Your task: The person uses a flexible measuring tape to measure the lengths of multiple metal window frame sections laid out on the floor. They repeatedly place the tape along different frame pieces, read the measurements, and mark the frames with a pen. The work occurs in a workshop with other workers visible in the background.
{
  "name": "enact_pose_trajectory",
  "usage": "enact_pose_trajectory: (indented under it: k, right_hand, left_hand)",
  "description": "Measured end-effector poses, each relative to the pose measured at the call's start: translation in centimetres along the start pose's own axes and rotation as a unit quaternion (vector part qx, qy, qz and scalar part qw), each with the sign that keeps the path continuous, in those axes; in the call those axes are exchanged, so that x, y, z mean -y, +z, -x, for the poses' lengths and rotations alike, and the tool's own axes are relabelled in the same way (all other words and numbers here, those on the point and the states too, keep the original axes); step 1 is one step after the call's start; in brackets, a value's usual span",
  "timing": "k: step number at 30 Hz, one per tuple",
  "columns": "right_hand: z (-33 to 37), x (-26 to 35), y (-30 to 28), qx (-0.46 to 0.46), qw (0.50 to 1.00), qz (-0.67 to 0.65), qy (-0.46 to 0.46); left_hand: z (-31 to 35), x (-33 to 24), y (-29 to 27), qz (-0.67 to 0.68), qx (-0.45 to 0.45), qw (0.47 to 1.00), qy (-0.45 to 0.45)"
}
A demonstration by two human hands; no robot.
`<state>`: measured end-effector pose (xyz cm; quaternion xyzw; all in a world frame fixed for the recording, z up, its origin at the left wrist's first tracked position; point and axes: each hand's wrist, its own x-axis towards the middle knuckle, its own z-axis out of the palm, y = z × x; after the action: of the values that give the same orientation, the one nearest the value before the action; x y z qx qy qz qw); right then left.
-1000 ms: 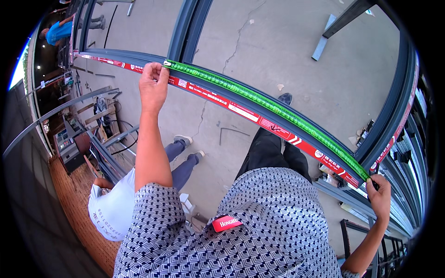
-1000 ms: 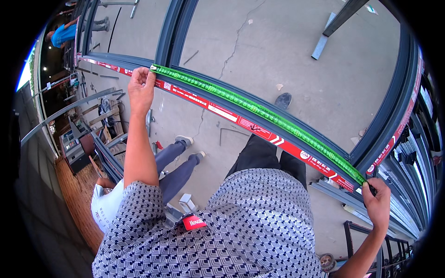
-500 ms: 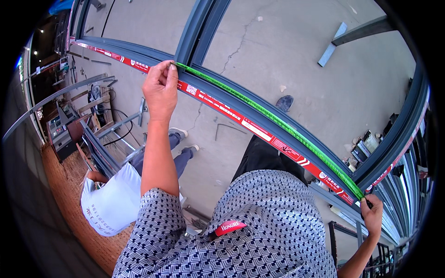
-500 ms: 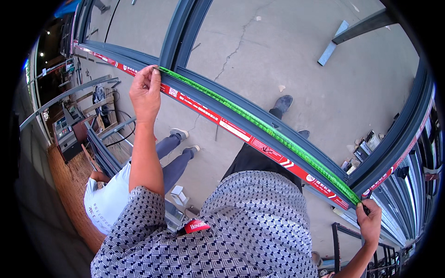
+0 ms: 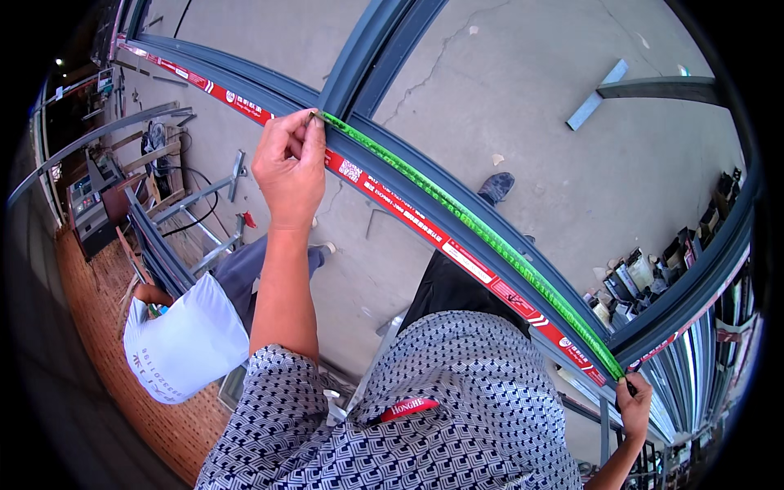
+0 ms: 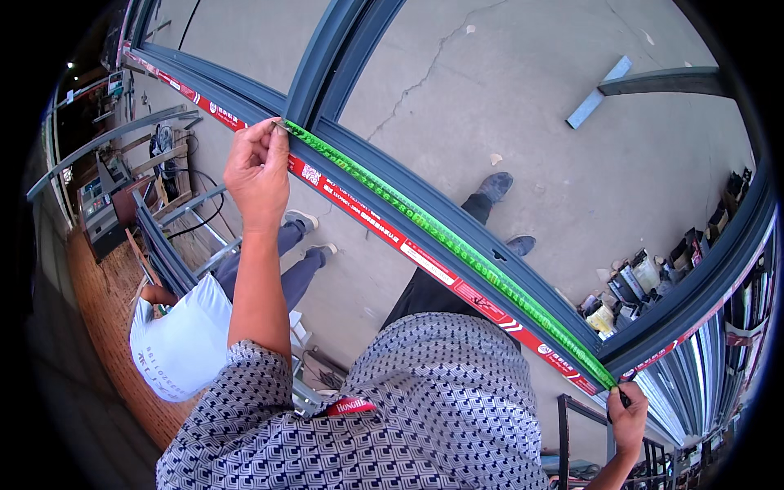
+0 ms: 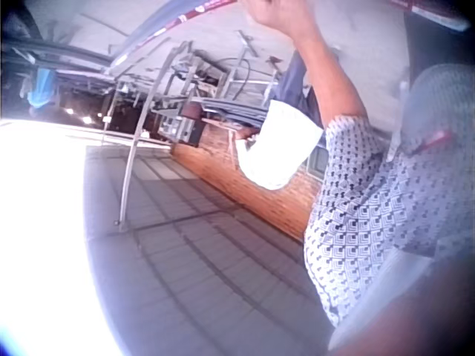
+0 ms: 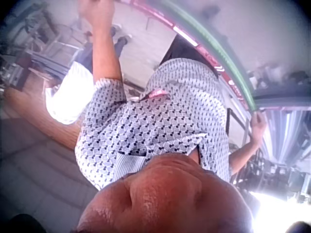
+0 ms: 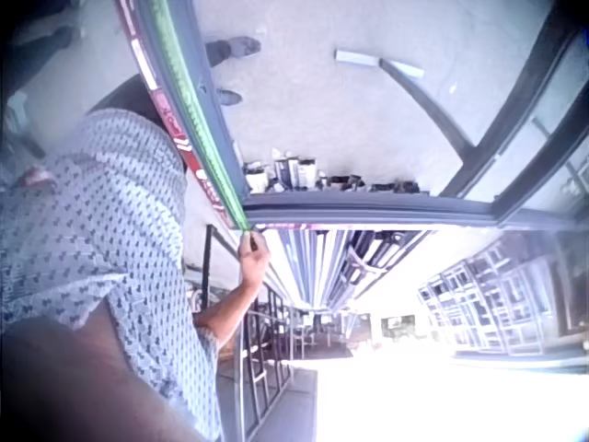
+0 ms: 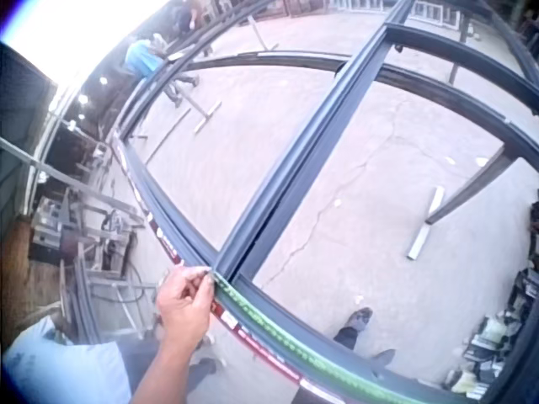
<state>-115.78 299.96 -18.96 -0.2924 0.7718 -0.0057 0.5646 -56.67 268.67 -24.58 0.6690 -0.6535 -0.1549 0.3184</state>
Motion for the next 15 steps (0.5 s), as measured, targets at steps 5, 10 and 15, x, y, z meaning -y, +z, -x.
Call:
enact_pose_trajectory:
  k: [5, 10, 15]
  right_hand:
    - [0.2, -1.8, -0.5, -0.006, 1.000, -0.005, 0.011]
    - [0.8, -2.1, -1.2, 0.010, 0.998, -0.010, 0.056]
    - [0.7, -0.5, -1.3, 0.015, 0.999, 0.013, 0.030]
  left_hand:
    - [-0.3, -0.3, 0.7, 0.035, -0.041, 0.999, 0.000]
    - [-0.2, -0.3, 0.6, 0.032, -0.044, 0.999, 0.007]
    - [0.0, -0.1, 0.6, 0.046, -0.050, 0.998, 0.006]
